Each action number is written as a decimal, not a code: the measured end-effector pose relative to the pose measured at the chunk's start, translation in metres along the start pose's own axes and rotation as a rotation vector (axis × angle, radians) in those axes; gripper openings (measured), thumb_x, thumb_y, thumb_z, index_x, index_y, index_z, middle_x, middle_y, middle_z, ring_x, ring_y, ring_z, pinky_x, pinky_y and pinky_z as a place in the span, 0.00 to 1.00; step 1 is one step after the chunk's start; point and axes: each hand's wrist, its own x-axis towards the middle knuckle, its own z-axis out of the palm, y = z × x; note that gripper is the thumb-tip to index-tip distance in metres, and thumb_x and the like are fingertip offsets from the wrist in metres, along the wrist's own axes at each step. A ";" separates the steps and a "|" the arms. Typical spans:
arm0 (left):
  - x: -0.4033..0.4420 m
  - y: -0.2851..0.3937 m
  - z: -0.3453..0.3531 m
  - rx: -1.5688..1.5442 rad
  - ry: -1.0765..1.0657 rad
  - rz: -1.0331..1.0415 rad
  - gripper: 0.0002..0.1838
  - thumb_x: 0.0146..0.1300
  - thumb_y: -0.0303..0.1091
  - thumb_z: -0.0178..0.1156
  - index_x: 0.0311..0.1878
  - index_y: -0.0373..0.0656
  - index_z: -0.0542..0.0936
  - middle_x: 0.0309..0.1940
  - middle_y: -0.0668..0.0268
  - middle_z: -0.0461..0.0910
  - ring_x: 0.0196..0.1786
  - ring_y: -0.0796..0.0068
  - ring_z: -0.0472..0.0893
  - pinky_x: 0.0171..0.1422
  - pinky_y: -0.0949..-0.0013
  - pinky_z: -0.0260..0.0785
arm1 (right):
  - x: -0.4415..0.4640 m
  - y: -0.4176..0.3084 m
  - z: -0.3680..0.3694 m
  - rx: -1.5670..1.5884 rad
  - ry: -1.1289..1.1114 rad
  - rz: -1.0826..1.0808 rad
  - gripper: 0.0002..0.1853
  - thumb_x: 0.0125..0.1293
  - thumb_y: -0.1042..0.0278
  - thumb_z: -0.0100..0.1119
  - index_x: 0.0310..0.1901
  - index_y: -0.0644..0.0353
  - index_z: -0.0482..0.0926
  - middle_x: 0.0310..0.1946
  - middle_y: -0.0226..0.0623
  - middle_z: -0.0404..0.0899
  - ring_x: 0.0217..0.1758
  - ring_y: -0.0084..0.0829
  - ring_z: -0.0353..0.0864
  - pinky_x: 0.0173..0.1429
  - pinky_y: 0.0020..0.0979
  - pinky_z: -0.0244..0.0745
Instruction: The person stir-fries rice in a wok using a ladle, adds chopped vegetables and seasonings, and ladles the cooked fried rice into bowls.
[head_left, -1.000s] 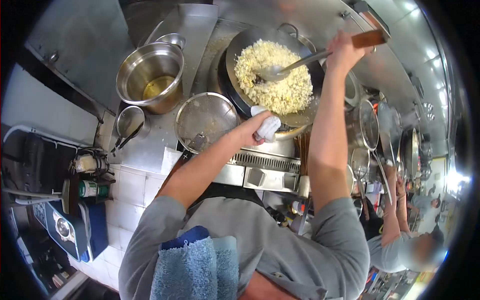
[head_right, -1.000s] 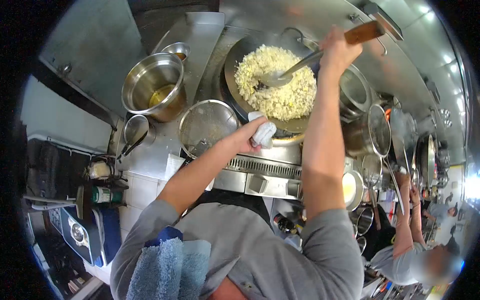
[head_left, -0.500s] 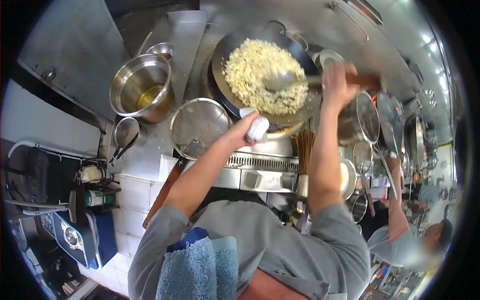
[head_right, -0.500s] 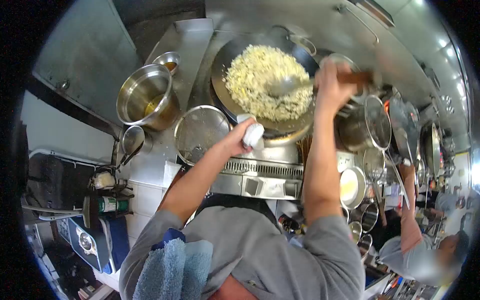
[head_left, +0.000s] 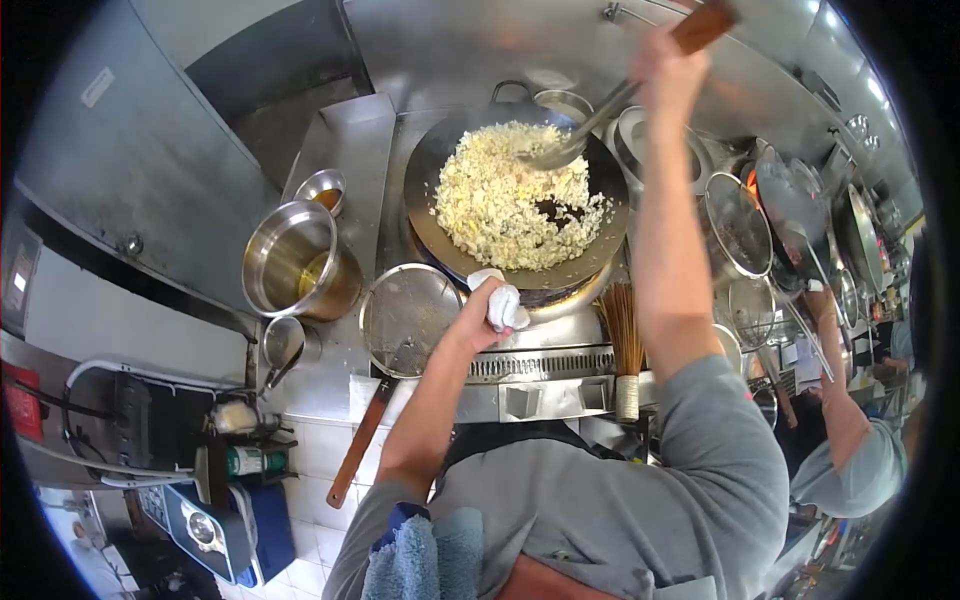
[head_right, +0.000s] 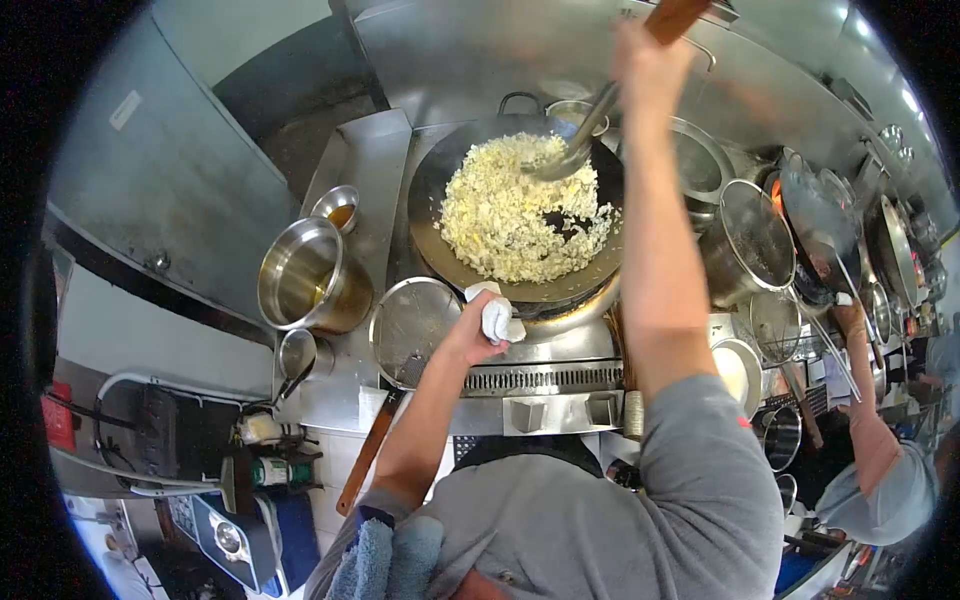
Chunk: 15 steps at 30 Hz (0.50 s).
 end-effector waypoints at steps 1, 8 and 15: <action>-0.004 0.000 0.003 -0.009 0.050 -0.004 0.11 0.57 0.50 0.54 0.36 0.56 0.73 0.27 0.71 0.74 0.30 0.70 0.74 0.30 0.65 0.65 | -0.016 0.037 0.002 -0.126 0.162 -0.005 0.09 0.54 0.77 0.53 0.24 0.56 0.64 0.12 0.24 0.60 0.10 0.20 0.57 0.14 0.25 0.53; 0.043 -0.006 -0.014 -0.138 -0.091 0.203 0.05 0.58 0.33 0.52 0.37 0.47 0.71 0.32 0.64 0.76 0.37 0.65 0.78 0.40 0.56 0.71 | -0.061 -0.034 0.030 -0.109 0.017 0.233 0.11 0.52 0.74 0.54 0.16 0.58 0.65 0.09 0.26 0.64 0.10 0.19 0.62 0.14 0.24 0.55; -0.111 -0.089 0.041 -0.160 0.083 0.295 0.17 0.63 0.32 0.47 0.56 0.44 0.67 0.40 0.62 0.77 0.46 0.64 0.79 0.42 0.61 0.74 | 0.001 -0.041 0.005 0.062 0.033 0.322 0.15 0.53 0.74 0.54 0.14 0.53 0.61 0.08 0.22 0.58 0.08 0.18 0.55 0.14 0.24 0.49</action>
